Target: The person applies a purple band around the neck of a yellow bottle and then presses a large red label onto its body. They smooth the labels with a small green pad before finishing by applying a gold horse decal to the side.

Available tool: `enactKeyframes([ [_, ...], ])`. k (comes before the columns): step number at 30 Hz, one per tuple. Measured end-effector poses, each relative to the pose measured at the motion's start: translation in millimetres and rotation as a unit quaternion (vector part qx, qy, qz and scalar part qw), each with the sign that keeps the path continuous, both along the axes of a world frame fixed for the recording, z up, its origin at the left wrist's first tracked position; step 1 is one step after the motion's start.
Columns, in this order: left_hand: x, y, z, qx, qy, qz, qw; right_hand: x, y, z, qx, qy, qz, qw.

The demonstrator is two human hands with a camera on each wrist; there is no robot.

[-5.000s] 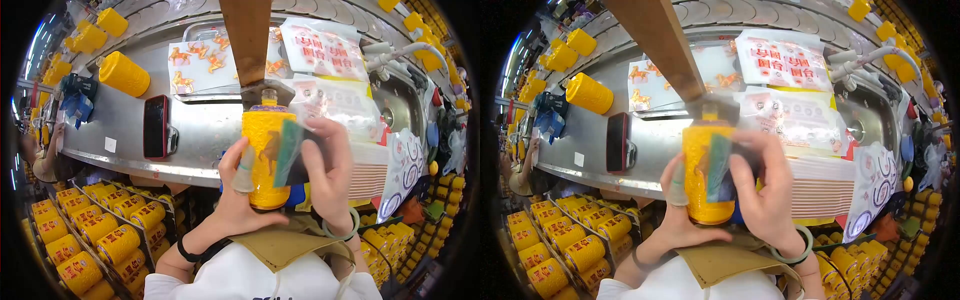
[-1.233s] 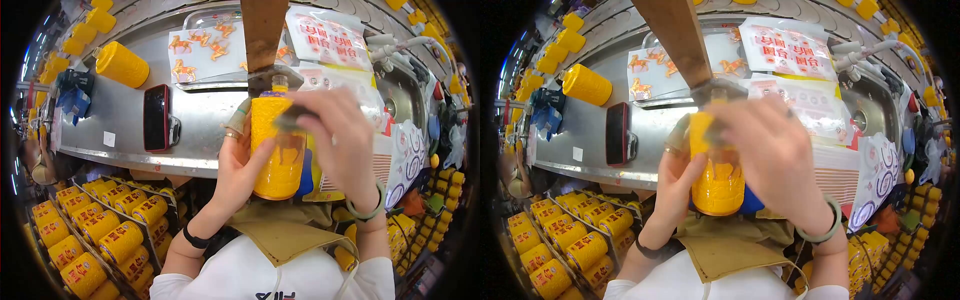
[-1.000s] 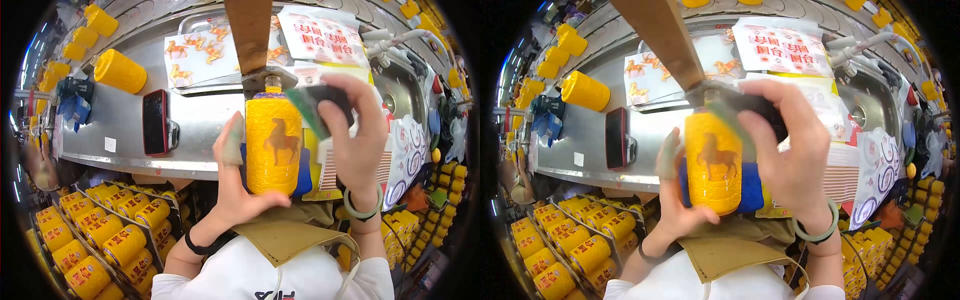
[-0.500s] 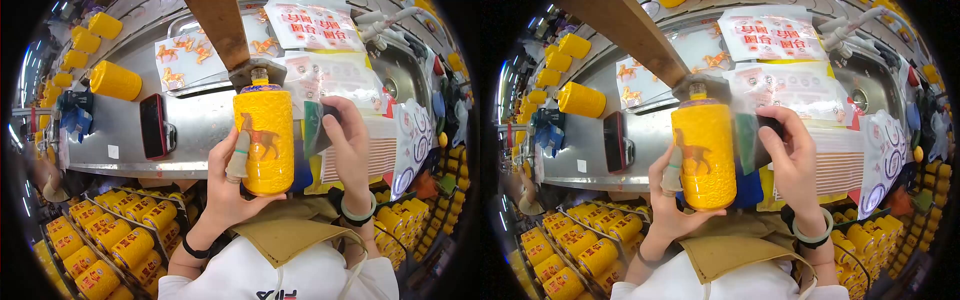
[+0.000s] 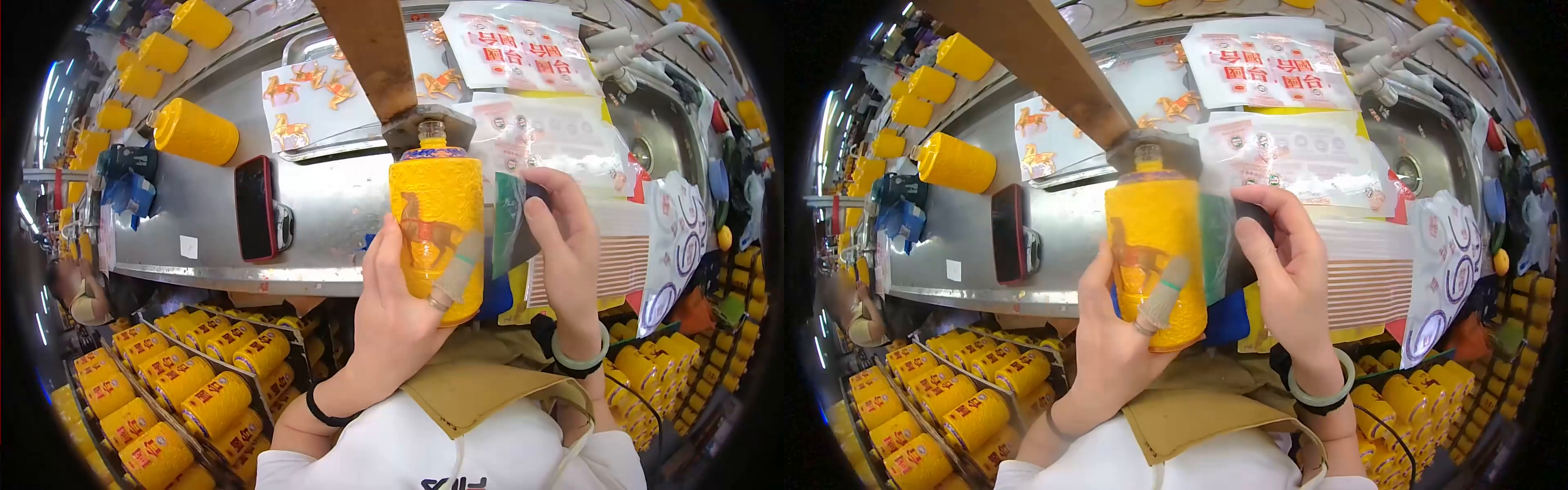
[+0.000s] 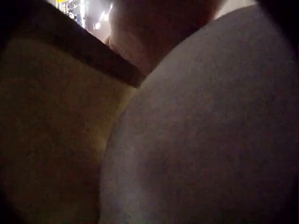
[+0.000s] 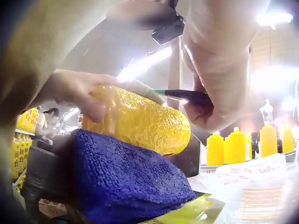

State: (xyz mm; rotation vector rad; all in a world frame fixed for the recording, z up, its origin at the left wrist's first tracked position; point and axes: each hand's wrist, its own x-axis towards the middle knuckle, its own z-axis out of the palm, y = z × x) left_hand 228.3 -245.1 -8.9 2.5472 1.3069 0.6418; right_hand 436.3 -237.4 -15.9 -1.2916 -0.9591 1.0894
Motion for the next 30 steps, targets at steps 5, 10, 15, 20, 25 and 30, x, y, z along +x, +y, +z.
enactKeyframes([
  [5, -10.6, -4.5, -28.2, -0.059, -0.152, 0.016, 0.987, -0.2, 8.3, 11.3, 0.014, -0.039, -0.003, 0.999],
  [10, -16.4, -4.2, -41.9, -0.04, -0.23, 0.009, 0.972, -0.8, 19.7, 28.1, 0.14, -0.222, 0.037, 0.964],
  [15, -24.3, -3.1, -46.6, -0.063, -0.247, -0.007, 0.967, -8.0, 0.9, 32.3, 0.375, -0.474, 0.162, 0.78],
  [20, -27.2, -4.6, -52.1, -0.187, -0.286, 0.013, 0.94, -13.0, -16.9, 35.8, 0.389, -0.415, 0.198, 0.798],
  [25, -49.5, 10.1, -41.2, -0.169, -0.263, -0.065, 0.948, -3.2, -19.4, 30.9, 0.33, -0.378, 0.212, 0.839],
  [30, -38.6, 27.2, -48.0, -0.165, -0.373, -0.018, 0.913, -4.3, -24.2, 9.2, 0.025, -0.095, 0.036, 0.995],
])
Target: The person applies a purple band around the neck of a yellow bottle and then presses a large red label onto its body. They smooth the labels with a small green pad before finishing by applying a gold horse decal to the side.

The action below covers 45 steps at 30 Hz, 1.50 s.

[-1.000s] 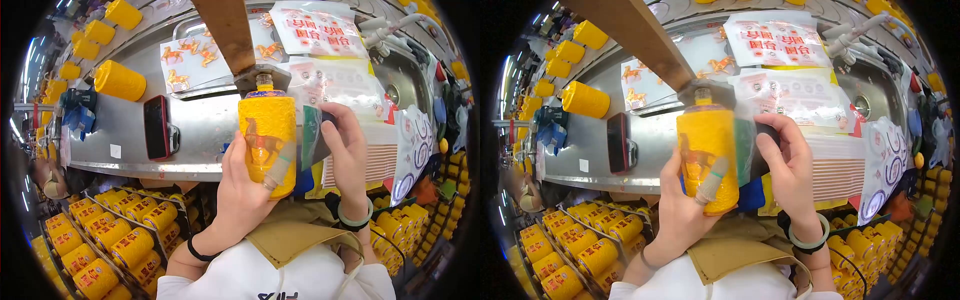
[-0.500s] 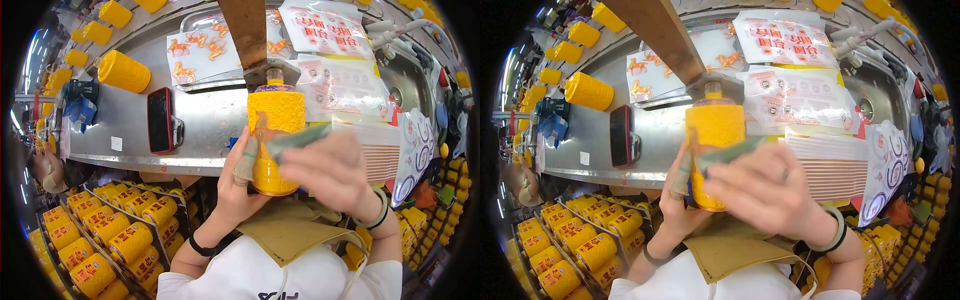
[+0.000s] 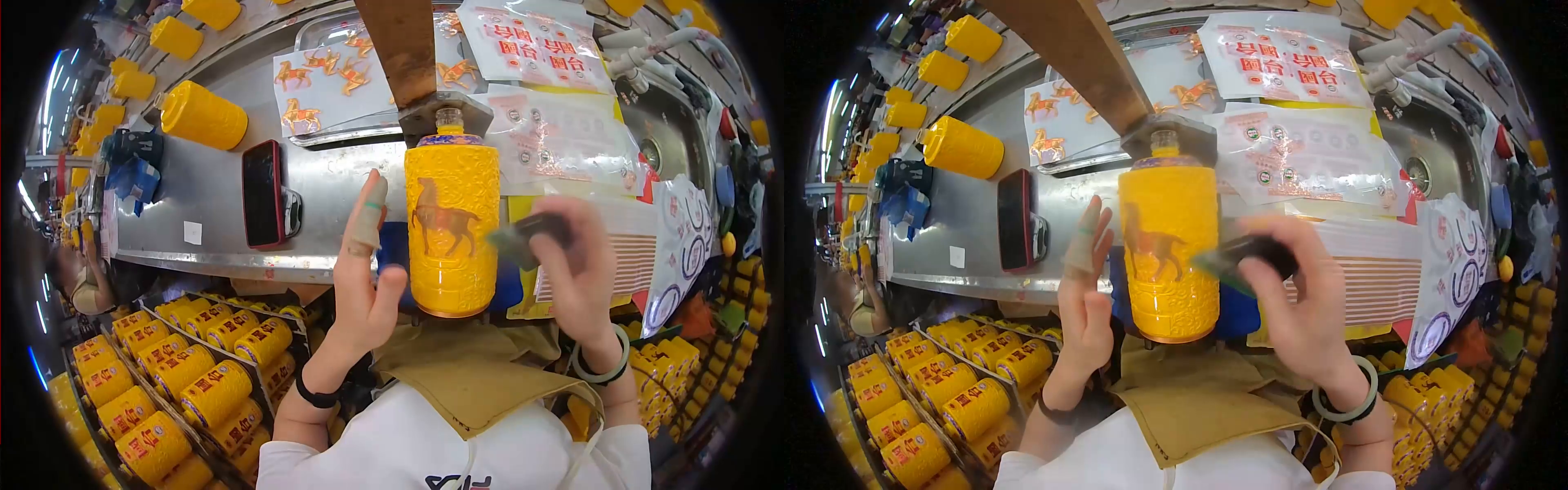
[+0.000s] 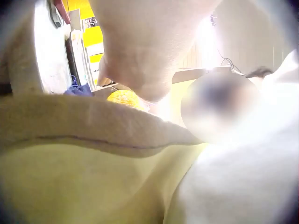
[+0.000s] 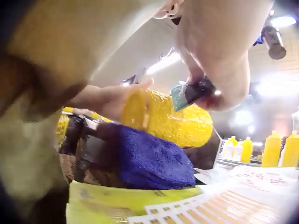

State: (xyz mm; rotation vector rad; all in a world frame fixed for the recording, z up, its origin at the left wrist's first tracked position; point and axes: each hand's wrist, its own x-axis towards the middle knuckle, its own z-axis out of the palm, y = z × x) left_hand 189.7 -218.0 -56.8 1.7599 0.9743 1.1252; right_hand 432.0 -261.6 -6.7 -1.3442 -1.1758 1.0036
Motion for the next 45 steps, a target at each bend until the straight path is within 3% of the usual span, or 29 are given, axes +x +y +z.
enactKeyframes([
  [1, 4.8, -3.2, 14.4, -0.13, -0.061, 0.001, 0.99, 2.1, 5.8, 0.3, -0.027, 0.017, -0.01, 0.999],
  [2, 10.2, -1.9, 16.1, -0.129, -0.062, 0.004, 0.99, 3.4, 9.5, 0.7, -0.053, 0.034, -0.02, 0.998],
  [3, 16.1, 2.1, 15.9, -0.216, -0.119, -0.006, 0.969, 1.5, 10.5, -1.2, -0.054, 0.034, -0.017, 0.998],
  [5, 23.5, 8.5, 23.0, -0.378, -0.224, -0.035, 0.898, -6.9, 12.1, -8.8, -0.077, 0.164, -0.017, 0.983],
  [8, 33.1, 9.7, 35.4, -0.305, -0.203, -0.031, 0.93, -21.6, 14.6, -13.8, -0.096, 0.236, -0.003, 0.967],
  [9, 33.7, 9.7, 38.5, -0.316, -0.201, -0.025, 0.927, -28.0, 18.3, -9.3, -0.121, 0.185, -0.016, 0.975],
  [22, 36.9, 13.6, 30.0, -0.297, -0.228, -0.037, 0.926, -35.4, 30.5, -13.9, -0.119, 0.103, 0.0, 0.988],
  [34, 36.7, 11.1, 37.5, -0.321, -0.223, -0.044, 0.919, -36.3, 34.0, -11.5, -0.129, 0.202, 0.002, 0.971],
  [42, 38.8, 10.6, 34.5, -0.274, -0.171, -0.038, 0.946, -37.4, 33.2, -9.0, -0.131, 0.195, -0.001, 0.972],
  [45, 37.2, 10.2, 33.8, -0.282, -0.217, -0.037, 0.934, -27.9, 31.5, -14.8, -0.146, 0.165, -0.003, 0.975],
])
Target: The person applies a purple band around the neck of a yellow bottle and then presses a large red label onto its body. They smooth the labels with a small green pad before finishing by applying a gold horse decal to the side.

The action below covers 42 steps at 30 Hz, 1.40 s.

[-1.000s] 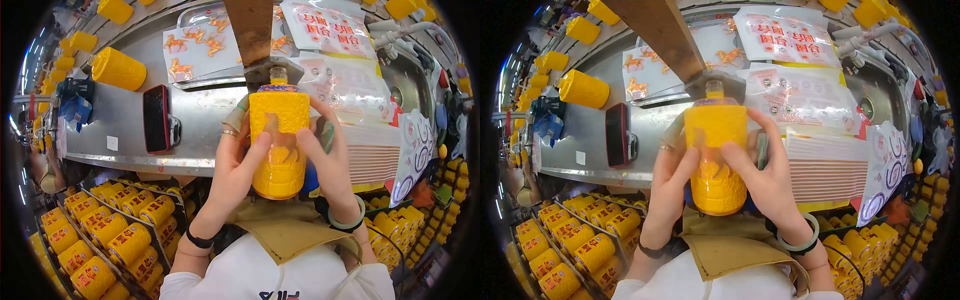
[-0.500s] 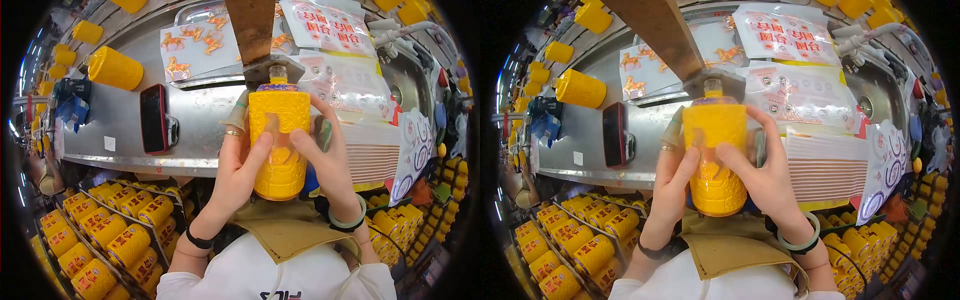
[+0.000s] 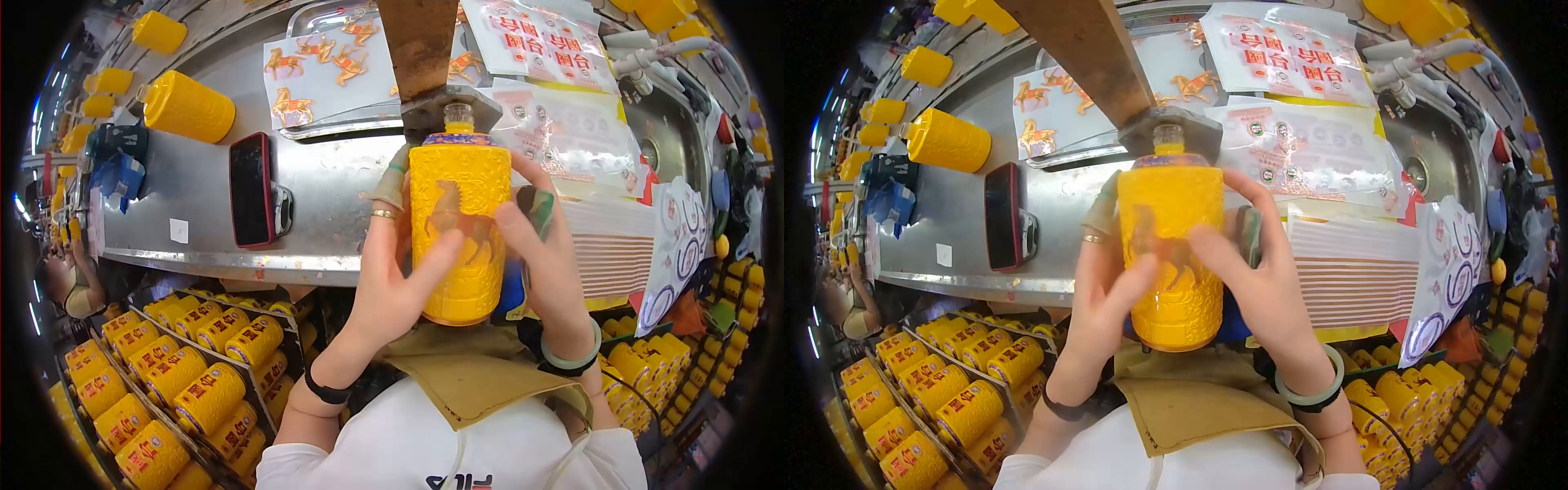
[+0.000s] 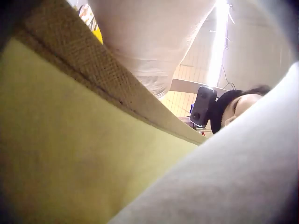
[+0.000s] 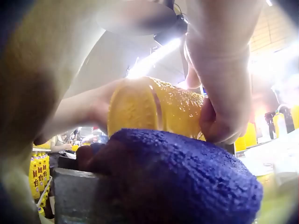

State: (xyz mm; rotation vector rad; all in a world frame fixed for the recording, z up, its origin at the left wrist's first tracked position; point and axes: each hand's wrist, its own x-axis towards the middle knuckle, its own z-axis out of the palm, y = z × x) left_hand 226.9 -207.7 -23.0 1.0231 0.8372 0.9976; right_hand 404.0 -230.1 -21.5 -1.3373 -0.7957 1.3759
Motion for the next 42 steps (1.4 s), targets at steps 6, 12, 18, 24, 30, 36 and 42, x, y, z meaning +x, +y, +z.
enactKeyframes([
  [6, -2.9, 0.0, -4.4, -0.061, -0.068, 0.006, 0.996, -0.3, -1.0, 0.6, -0.048, 0.098, -0.02, 0.994],
  [12, -2.5, -1.0, 1.9, -0.069, -0.029, -0.01, 0.997, -1.6, -5.1, 1.2, -0.026, 0.123, -0.036, 0.991],
  [18, 3.5, -0.2, 1.1, -0.081, 0.028, -0.024, 0.996, 2.3, -4.9, -1.0, -0.005, 0.089, -0.028, 0.996],
  [24, 4.5, -0.5, 5.7, -0.109, -0.03, 0.032, 0.993, 5.0, -4.8, 4.5, 0.019, -0.008, 0.014, 1.0],
  [30, 10.7, -1.3, 11.5, -0.044, 0.006, 0.041, 0.998, 3.7, -4.1, -2.8, 0.036, -0.075, 0.03, 0.996],
  [36, 13.2, 4.2, 8.4, -0.022, 0.015, 0.043, 0.999, 0.6, 0.2, 0.5, 0.017, -0.055, 0.043, 0.997],
  [42, 14.1, 4.1, 9.4, -0.037, -0.01, 0.043, 0.998, 0.6, 0.5, -0.6, 0.007, -0.037, 0.033, 0.999],
])
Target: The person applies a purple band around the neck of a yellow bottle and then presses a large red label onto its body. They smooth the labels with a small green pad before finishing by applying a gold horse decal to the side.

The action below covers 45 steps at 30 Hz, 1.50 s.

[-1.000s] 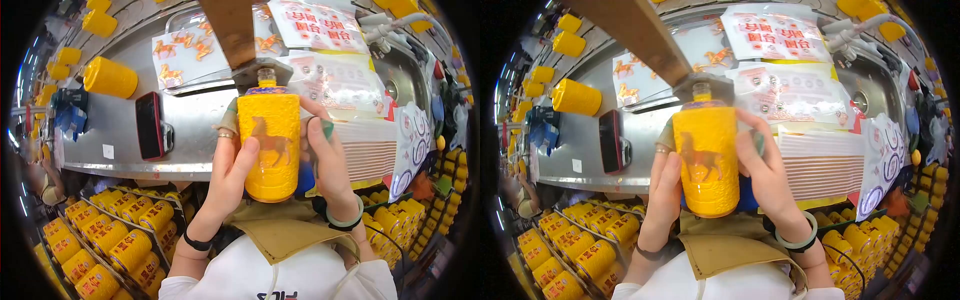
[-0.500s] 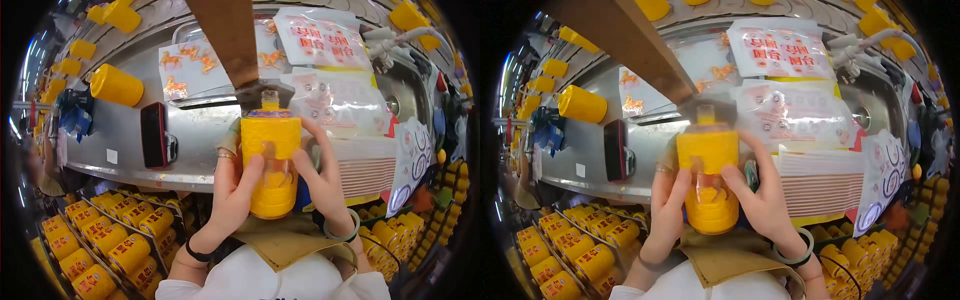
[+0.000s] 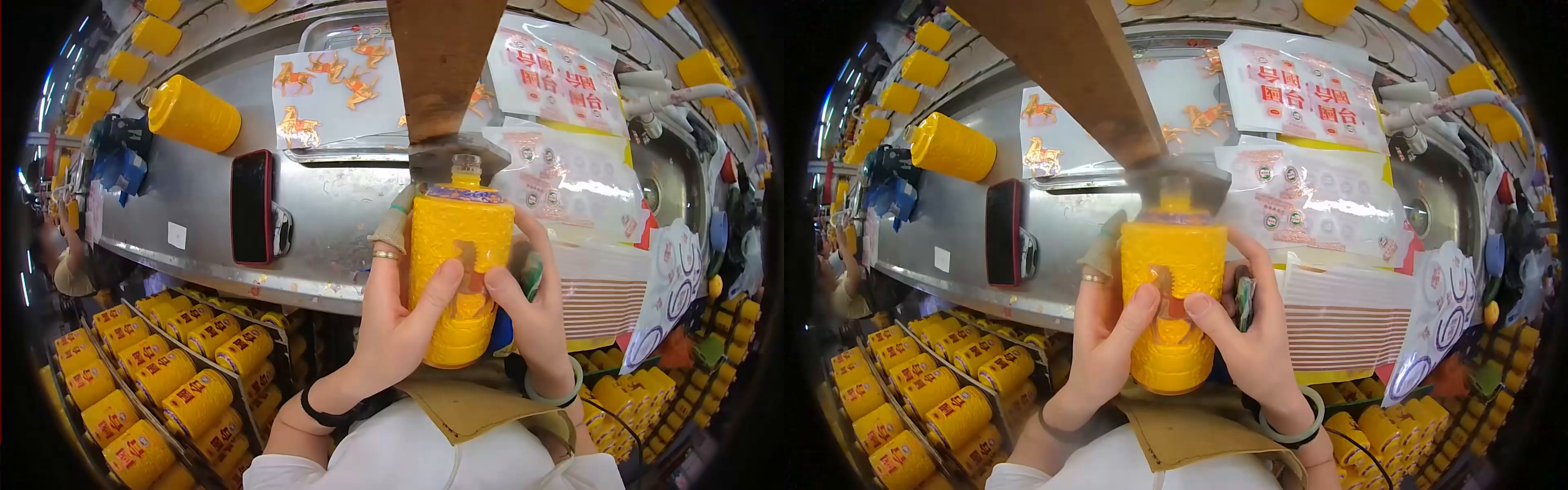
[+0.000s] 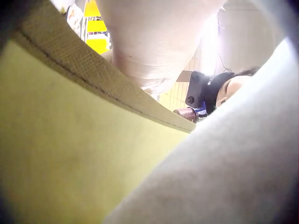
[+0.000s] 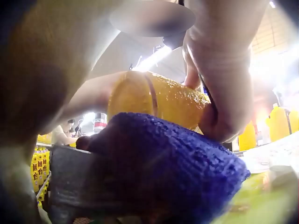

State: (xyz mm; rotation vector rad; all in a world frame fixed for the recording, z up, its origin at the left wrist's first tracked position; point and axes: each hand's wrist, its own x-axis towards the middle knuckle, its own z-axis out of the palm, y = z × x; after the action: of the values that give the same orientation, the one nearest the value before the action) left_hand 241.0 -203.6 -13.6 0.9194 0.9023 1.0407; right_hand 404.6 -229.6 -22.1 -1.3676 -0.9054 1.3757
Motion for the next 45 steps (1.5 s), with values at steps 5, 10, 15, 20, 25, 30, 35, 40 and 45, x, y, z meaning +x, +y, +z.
enactKeyframes([
  [5, 0.8, -0.4, -0.5, -0.005, -0.005, 0.01, 1.0, -0.3, -0.2, 1.6, -0.007, 0.003, -0.002, 1.0],
  [10, 0.6, -0.2, -0.7, -0.003, 0.0, 0.004, 1.0, -0.6, -0.6, 0.6, -0.001, 0.001, -0.002, 1.0],
  [15, 2.1, 3.2, -1.2, -0.003, 0.013, 0.005, 1.0, -1.5, -1.4, 0.8, -0.001, 0.014, -0.006, 1.0],
  [20, 2.3, 2.6, -1.4, -0.007, 0.008, 0.01, 1.0, -0.9, -0.4, -0.1, 0.002, 0.01, 0.0, 1.0],
  [25, 0.9, 1.1, -2.9, -0.001, 0.023, 0.018, 1.0, -2.6, -1.3, 0.5, -0.009, 0.014, -0.01, 1.0],
  [30, -14.6, 1.4, -8.2, -0.048, -0.105, -0.02, 0.993, -0.9, -3.1, -4.8, 0.002, 0.002, -0.007, 1.0],
  [35, -18.4, -4.0, -12.0, -0.063, -0.09, -0.03, 0.994, -4.6, -0.9, 3.1, -0.003, 0.014, -0.018, 1.0],
  [40, -16.3, -2.7, -17.0, 0.02, -0.044, -0.05, 0.998, -1.6, -2.3, -2.1, 0.009, -0.002, -0.007, 1.0],
  [45, -18.0, -1.2, -13.0, 0.007, -0.046, -0.059, 0.997, 11.2, 2.0, 0.5, 0.007, -0.112, 0.047, 0.993],
])
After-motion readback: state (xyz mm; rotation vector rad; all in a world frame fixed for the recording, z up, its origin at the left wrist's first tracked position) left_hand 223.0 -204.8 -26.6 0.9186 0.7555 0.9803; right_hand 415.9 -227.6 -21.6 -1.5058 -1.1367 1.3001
